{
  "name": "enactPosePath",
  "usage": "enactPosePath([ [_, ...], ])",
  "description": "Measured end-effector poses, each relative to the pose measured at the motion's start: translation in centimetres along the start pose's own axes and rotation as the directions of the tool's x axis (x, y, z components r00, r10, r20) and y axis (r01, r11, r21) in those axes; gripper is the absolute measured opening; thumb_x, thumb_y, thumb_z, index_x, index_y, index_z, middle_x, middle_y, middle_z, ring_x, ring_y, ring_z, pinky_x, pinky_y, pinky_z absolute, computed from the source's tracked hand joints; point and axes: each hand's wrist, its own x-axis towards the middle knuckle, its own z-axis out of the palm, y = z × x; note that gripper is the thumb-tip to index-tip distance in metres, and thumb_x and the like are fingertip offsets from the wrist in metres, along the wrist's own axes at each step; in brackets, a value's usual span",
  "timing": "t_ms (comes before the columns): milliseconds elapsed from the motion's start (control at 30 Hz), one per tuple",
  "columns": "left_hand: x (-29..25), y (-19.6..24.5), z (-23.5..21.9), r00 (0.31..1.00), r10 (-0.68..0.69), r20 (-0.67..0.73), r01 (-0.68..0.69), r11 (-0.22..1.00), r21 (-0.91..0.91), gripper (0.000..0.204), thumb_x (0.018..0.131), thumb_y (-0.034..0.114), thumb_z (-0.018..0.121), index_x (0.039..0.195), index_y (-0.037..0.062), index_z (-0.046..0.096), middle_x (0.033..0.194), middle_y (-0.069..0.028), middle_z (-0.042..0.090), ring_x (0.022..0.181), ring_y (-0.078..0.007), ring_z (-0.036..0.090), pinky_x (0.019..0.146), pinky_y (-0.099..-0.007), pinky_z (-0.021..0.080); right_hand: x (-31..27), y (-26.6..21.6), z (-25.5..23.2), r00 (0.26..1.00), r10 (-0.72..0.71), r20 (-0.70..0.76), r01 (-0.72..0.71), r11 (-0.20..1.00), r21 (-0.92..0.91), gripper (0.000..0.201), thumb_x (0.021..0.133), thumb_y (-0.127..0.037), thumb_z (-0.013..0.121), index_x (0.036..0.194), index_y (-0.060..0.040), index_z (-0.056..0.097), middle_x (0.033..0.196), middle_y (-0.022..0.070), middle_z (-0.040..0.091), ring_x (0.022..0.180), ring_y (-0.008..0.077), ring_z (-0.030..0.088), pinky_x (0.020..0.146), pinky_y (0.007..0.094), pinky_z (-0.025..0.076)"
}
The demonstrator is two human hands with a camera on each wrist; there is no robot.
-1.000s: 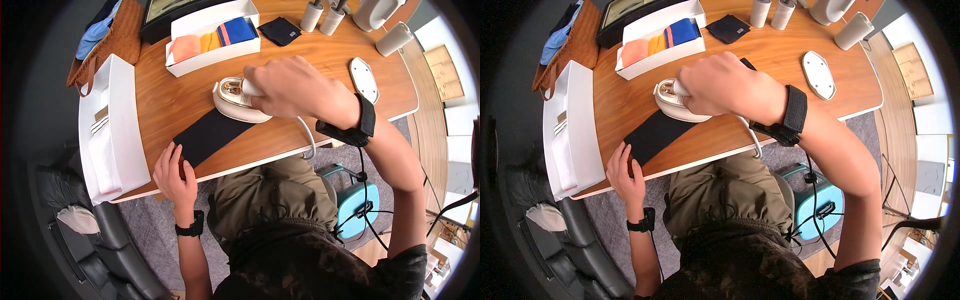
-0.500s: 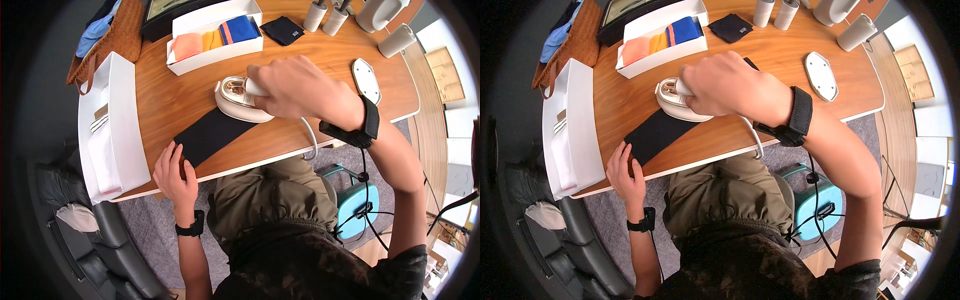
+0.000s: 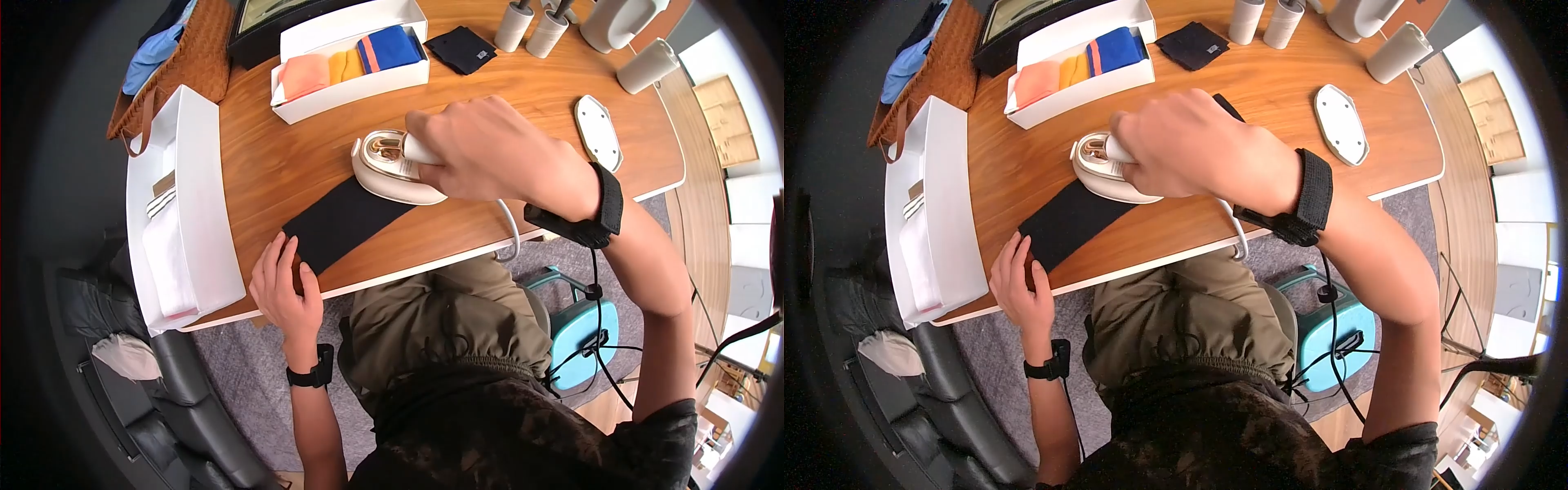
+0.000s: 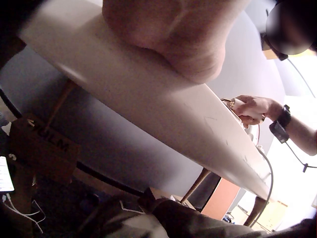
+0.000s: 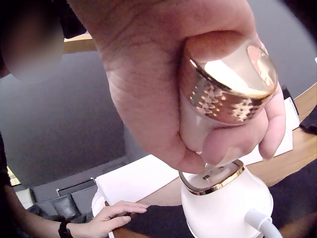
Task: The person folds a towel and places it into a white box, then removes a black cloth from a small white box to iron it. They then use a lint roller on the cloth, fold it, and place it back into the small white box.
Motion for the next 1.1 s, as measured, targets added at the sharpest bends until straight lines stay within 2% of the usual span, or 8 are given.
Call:
enactPosePath([
  [133,-0.1,-0.1,0.2,1.0,0.017,-0.019,-0.016,1.0,0.014,0.039,0.093,0.018,0.061,0.13,0.0105,0.072,0.142,-0.0042,0.066,0.131,-0.0288,0.058,0.108,-0.0441,0.039,0.6,0.2,-0.3,0.999,0.02,0.045,-0.02,1.0,-0.001,0.028,0.087,-0.025,0.068,0.087,0.0019,0.073,0.079,0.0226,0.073,0.08,0.0399,0.073,0.071,0.0485,0.058],
  [200,0.0,-0.1,0.1,1.0,0.016,-0.013,-0.015,1.0,0.014,0.039,0.094,0.018,0.061,0.13,0.0105,0.072,0.142,-0.0042,0.066,0.131,-0.0288,0.058,0.108,-0.0441,0.039,1.1,0.4,0.0,1.0,0.0,-0.028,0.0,1.0,0.011,0.029,0.088,-0.027,0.068,0.087,0.0021,0.073,0.079,0.023,0.073,0.08,0.0394,0.074,0.072,0.0478,0.059],
  [700,0.0,0.0,0.0,1.0,0.003,-0.005,-0.003,1.0,0.01,0.039,0.093,0.018,0.061,0.13,0.0099,0.072,0.142,-0.0046,0.066,0.131,-0.0293,0.058,0.108,-0.0443,0.039,1.4,0.3,-0.1,0.999,-0.01,-0.043,0.01,1.0,0.008,0.026,0.087,-0.023,0.068,0.092,0.0023,0.073,0.081,0.0228,0.073,0.082,0.04,0.074,0.074,0.0479,0.059],
  [967,0.1,0.2,-0.2,1.0,0.009,0.021,-0.009,1.0,-0.004,0.038,0.097,0.015,0.059,0.133,0.0095,0.07,0.143,-0.0076,0.065,0.132,-0.031,0.057,0.112,-0.0462,0.038,1.6,0.1,-0.4,0.999,0.033,0.023,-0.034,0.999,0.03,0.029,0.09,-0.027,0.068,0.094,0.0012,0.073,0.085,0.0217,0.074,0.086,0.0391,0.074,0.077,0.0479,0.058],
  [1100,0.0,0.0,0.0,1.0,0.014,-0.015,-0.014,1.0,0.013,0.038,0.094,0.018,0.061,0.129,0.01,0.072,0.141,-0.0043,0.067,0.129,-0.0285,0.059,0.107,-0.0435,0.039,1.7,0.2,-0.2,0.999,0.031,0.019,-0.031,0.999,0.015,0.03,0.09,-0.028,0.068,0.095,0.0012,0.072,0.086,0.0213,0.075,0.086,0.039,0.074,0.078,0.0473,0.059],
])
